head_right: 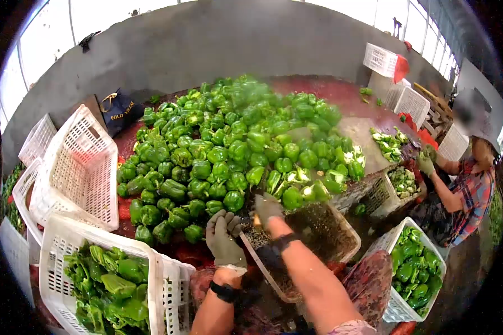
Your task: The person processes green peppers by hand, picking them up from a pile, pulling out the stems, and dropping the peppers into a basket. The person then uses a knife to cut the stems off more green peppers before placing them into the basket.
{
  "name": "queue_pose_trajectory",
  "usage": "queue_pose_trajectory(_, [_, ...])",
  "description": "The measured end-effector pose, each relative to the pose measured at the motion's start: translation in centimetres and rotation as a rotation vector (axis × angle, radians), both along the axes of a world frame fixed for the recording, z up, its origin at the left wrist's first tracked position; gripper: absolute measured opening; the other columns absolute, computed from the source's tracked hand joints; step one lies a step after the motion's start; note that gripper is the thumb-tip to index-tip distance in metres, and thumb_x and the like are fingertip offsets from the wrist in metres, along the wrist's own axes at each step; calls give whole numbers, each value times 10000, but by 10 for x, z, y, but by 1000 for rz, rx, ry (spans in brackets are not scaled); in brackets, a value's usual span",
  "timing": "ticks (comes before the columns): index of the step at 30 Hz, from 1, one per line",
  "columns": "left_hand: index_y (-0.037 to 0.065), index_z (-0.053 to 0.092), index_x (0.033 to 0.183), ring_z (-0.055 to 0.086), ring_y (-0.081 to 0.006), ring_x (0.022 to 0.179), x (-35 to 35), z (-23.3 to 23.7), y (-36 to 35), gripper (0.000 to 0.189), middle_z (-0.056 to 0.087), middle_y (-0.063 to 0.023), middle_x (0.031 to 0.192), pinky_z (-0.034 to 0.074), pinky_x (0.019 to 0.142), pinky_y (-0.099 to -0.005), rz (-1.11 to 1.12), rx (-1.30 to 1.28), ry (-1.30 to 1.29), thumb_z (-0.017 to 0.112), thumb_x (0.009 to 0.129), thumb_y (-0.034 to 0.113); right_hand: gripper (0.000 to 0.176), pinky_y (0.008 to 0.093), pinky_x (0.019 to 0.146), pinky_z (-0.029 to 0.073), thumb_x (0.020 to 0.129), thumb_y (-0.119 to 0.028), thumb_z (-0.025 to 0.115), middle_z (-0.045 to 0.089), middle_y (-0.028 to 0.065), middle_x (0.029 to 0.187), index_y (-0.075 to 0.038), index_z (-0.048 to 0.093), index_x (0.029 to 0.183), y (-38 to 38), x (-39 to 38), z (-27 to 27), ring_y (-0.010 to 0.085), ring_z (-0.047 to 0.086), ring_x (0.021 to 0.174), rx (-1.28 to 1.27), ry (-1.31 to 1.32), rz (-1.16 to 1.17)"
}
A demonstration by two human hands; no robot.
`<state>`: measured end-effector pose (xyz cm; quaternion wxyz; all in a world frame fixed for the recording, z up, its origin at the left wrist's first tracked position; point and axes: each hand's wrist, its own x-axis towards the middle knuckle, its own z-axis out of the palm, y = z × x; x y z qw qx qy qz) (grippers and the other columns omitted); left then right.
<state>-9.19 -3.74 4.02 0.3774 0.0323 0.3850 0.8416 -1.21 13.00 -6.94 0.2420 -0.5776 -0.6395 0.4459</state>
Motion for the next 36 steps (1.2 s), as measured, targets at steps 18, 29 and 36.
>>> queue_pose_trajectory(18, [60, 586, 1156, 643, -173, 854, -26, 7, -16, 192, 661, -79, 1020, 530, 698, -277, 178, -64, -33, 528, 990, 136, 513, 347, 628, 494, 963, -192, 548, 637, 120, 831, -83, 448, 1454, -119, 51, 99, 156, 566, 635, 326, 72, 316])
queue_pose_trajectory(29, [46, 584, 1158, 631, -186, 848, -31, -1, -10, 196, 656, -90, 1011, 528, 725, -295, 160, -16, 47, 524, 992, 130, 510, 479, 933, 472, 960, -379, 510, 607, 292, 1200, 23, 559, 1269, -116, 3, 52, 458, 590, 1090, 17, -161, 267])
queue_pose_trajectory(36, [43, 583, 1154, 636, -183, 840, -29, 5, -15, 193, 657, -86, 1011, 536, 699, -302, 203, -53, -33, 511, 993, 120, 534, 388, 991, 455, 956, -338, 545, 612, 266, 1256, 25, 530, 1347, -127, 52, 92, 362, 590, 1192, -208, -86, 215])
